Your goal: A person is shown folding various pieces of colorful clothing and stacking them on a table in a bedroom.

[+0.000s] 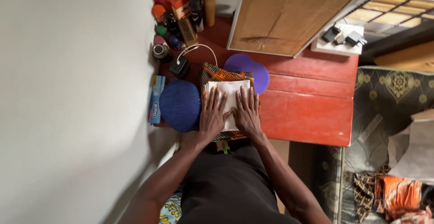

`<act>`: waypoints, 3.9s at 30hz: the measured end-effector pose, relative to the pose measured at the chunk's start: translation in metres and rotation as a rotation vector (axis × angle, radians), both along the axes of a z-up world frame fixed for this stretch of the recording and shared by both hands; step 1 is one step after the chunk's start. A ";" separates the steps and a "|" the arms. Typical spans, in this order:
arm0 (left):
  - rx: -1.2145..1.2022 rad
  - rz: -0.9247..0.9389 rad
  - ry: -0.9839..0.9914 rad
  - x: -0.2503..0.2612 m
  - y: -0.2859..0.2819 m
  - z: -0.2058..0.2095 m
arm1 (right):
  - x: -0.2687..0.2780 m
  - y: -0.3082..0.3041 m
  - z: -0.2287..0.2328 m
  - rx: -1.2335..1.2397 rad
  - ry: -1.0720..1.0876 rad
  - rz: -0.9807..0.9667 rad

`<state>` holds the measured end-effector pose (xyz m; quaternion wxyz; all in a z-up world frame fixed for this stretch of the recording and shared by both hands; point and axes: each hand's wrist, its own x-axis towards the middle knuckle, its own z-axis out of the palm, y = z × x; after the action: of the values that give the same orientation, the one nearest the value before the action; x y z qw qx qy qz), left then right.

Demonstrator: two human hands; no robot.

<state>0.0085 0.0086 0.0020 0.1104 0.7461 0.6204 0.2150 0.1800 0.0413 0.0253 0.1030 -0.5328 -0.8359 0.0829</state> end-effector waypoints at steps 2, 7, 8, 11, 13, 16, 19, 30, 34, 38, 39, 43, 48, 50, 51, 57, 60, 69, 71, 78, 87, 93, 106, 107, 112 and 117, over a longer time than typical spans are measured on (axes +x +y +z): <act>-0.004 -0.032 0.108 -0.005 0.001 0.004 | 0.001 0.001 -0.012 -0.031 -0.031 0.039; -0.038 -0.056 0.148 -0.008 0.001 0.011 | -0.001 -0.002 -0.005 -0.081 0.028 -0.009; -0.040 -0.047 0.125 -0.007 0.002 0.012 | 0.001 -0.003 -0.002 -0.076 0.040 -0.014; 0.007 -0.061 0.076 -0.006 0.007 0.021 | 0.006 -0.007 0.011 -0.058 0.088 -0.075; 0.014 -0.119 0.037 -0.003 0.013 0.040 | 0.014 -0.013 0.029 -0.049 0.105 -0.144; 0.024 -0.238 -0.052 0.014 0.029 0.056 | 0.037 -0.027 0.053 -0.018 0.135 -0.271; 0.041 -0.374 -0.095 0.050 0.047 0.070 | 0.072 -0.046 0.079 0.025 0.160 -0.419; 0.105 -0.913 -0.043 0.295 -0.004 0.131 | 0.271 -0.199 0.124 0.196 0.069 -0.986; 0.082 -1.060 -0.049 0.407 -0.045 0.133 | 0.357 -0.263 0.129 0.213 0.030 -1.158; 0.082 -1.154 -0.050 0.505 -0.073 0.157 | 0.438 -0.311 0.125 0.244 0.028 -1.275; 0.071 -1.170 -0.044 0.522 -0.080 0.158 | 0.451 -0.321 0.127 0.233 0.033 -1.292; 0.091 -1.255 -0.039 0.593 -0.095 0.147 | 0.507 -0.350 0.120 0.219 0.032 -1.419; 0.069 -1.391 -0.040 0.687 -0.092 0.116 | 0.572 -0.364 0.099 0.223 0.055 -1.535; 0.043 -1.467 -0.026 0.718 -0.088 0.100 | 0.589 -0.362 0.099 0.178 0.089 -1.608; 0.041 -1.483 -0.031 0.740 -0.087 0.098 | 0.603 -0.364 0.096 0.178 0.083 -1.624; -0.012 -1.542 0.017 0.831 -0.080 0.076 | 0.669 -0.366 0.081 0.174 0.118 -1.694; -0.005 -1.523 -0.031 0.876 -0.078 0.051 | 0.713 -0.363 0.071 0.189 0.122 -1.686; 0.030 -1.387 0.074 0.941 -0.092 -0.047 | 0.804 -0.372 0.002 0.026 0.273 -1.621; -0.049 -1.347 0.167 0.954 -0.093 -0.074 | 0.821 -0.374 -0.021 -0.009 0.270 -1.605; -0.362 -1.114 0.184 0.987 -0.099 -0.162 | 0.865 -0.371 -0.091 -0.178 0.295 -1.549; -0.945 -0.778 0.278 1.010 -0.096 -0.211 | 0.886 -0.359 -0.127 -0.203 0.353 -1.512; -1.704 -0.428 -0.556 1.024 -0.121 -0.168 | 0.889 -0.369 -0.128 -0.635 0.985 -1.909; -1.739 -0.339 -0.984 0.960 -0.193 -0.121 | 0.901 -0.365 -0.138 0.673 2.541 -1.593; -1.804 -0.225 -1.079 0.956 -0.188 -0.114 | 0.903 -0.364 -0.129 0.677 2.508 -1.549; -2.132 -0.114 -1.305 0.929 -0.139 -0.115 | 0.883 -0.388 0.010 0.341 2.318 -1.453; -2.255 -0.341 -1.338 0.913 -0.101 -0.012 | 0.851 -0.411 0.087 0.008 1.964 -1.312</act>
<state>0.9213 -0.0927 -0.0103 0.9750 0.0644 0.1831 -0.1080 1.0309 -0.3697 0.1125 0.7262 -0.5680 0.0350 0.3857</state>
